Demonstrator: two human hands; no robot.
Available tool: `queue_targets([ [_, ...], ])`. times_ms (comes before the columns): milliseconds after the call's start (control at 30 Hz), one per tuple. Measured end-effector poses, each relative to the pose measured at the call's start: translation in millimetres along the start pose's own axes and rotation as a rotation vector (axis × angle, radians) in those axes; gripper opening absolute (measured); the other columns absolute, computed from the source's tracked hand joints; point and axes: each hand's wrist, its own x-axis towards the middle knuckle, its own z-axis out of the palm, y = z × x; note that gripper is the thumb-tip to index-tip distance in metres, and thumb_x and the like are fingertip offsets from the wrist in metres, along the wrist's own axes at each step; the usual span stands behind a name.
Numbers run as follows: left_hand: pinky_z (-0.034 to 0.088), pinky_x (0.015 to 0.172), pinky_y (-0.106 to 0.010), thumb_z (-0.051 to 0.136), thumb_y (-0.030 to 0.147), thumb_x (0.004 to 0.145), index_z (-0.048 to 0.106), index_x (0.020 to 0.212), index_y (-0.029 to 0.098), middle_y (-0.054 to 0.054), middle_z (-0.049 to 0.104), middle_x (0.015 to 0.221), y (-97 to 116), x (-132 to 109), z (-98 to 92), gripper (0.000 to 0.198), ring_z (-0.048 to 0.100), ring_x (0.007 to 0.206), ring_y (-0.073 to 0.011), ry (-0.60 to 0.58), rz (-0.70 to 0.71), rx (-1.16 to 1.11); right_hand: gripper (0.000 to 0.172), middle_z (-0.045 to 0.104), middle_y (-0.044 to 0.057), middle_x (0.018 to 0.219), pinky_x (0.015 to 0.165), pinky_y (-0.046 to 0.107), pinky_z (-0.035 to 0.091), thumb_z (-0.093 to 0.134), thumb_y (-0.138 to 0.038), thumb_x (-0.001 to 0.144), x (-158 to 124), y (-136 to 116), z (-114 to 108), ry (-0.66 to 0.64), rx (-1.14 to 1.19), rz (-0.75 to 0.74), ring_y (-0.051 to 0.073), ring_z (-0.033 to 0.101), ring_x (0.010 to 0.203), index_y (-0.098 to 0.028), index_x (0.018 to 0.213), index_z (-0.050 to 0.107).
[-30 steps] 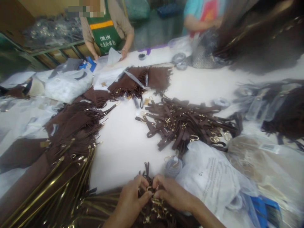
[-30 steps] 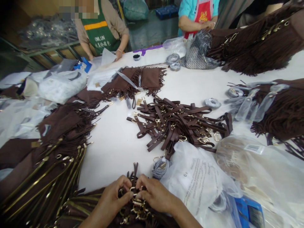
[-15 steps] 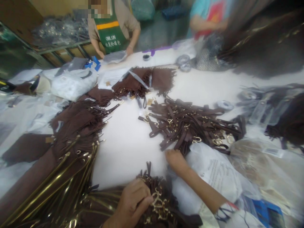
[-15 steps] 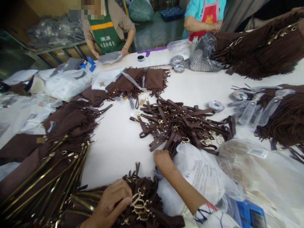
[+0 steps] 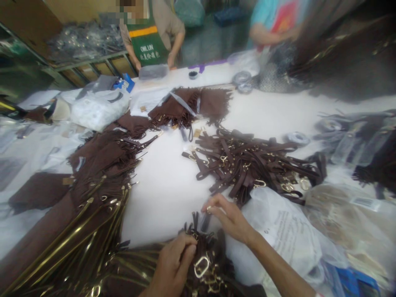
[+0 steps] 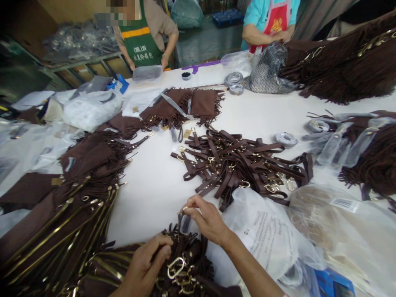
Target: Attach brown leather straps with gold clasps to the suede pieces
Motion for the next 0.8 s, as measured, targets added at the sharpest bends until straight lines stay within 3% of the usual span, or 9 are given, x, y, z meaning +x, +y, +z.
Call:
queue_targets([
  [167, 0.044, 0.073, -0.028, 0.047, 0.034, 0.096, 0.057, 0.101, 0.024, -0.001, 0.062, 0.085, -1.9, 5.2, 1.6, 0.016, 0.06, 0.077, -0.0184, -0.005, -0.167, -0.005, 0.014, 0.071, 0.003, 0.095, 0.08, 0.029, 0.046, 0.058, -0.034, 0.094, 3.4, 11.4, 2.0, 0.137, 0.373, 0.11, 0.016, 0.063, 0.086, -0.021, 0.088, 0.057],
  [300, 0.044, 0.076, -0.03, 0.039, 0.034, 0.098, 0.056, 0.097, 0.024, -0.002, 0.06, 0.088, -4.6, 7.3, 1.9, 0.019, 0.059, 0.083, -0.0191, -0.045, -0.109, 0.03, 0.02, 0.071, 0.003, 0.091, 0.082, 0.031, 0.047, 0.062, -0.039, 0.09, -0.5, 34.2, 4.3, 0.252, 0.542, 0.203, 0.018, 0.065, 0.086, -0.021, 0.085, 0.055],
  [433, 0.043, 0.08, -0.033, 0.029, 0.034, 0.1, 0.052, 0.084, 0.021, -0.005, 0.058, 0.088, -8.5, 6.4, 2.9, 0.031, 0.055, 0.086, -0.0211, -0.093, -0.051, 0.199, 0.024, 0.07, 0.003, 0.082, 0.073, 0.029, 0.045, 0.062, -0.042, 0.09, -1.8, 43.7, 2.8, 0.211, 0.505, 0.242, 0.017, 0.063, 0.078, -0.02, 0.083, 0.054],
  [533, 0.043, 0.078, -0.034, 0.028, 0.034, 0.1, 0.051, 0.081, 0.021, -0.006, 0.059, 0.087, -10.3, 5.5, 2.1, 0.033, 0.055, 0.086, -0.0225, -0.115, -0.08, 0.33, 0.025, 0.067, 0.001, 0.076, 0.07, 0.029, 0.044, 0.062, -0.042, 0.089, 1.3, 33.0, -7.1, 0.179, 0.465, 0.217, 0.016, 0.06, 0.072, -0.02, 0.081, 0.054],
  [800, 0.044, 0.072, -0.031, 0.033, 0.03, 0.1, 0.051, 0.081, 0.022, -0.006, 0.062, 0.085, -15.7, 5.2, 2.1, 0.027, 0.057, 0.083, -0.0212, -0.054, 0.056, 0.367, 0.021, 0.059, -0.002, 0.076, 0.068, 0.026, 0.041, 0.058, -0.041, 0.092, 2.1, -11.3, -36.9, 0.366, 0.127, 0.15, 0.014, 0.054, 0.073, -0.022, 0.084, 0.054],
])
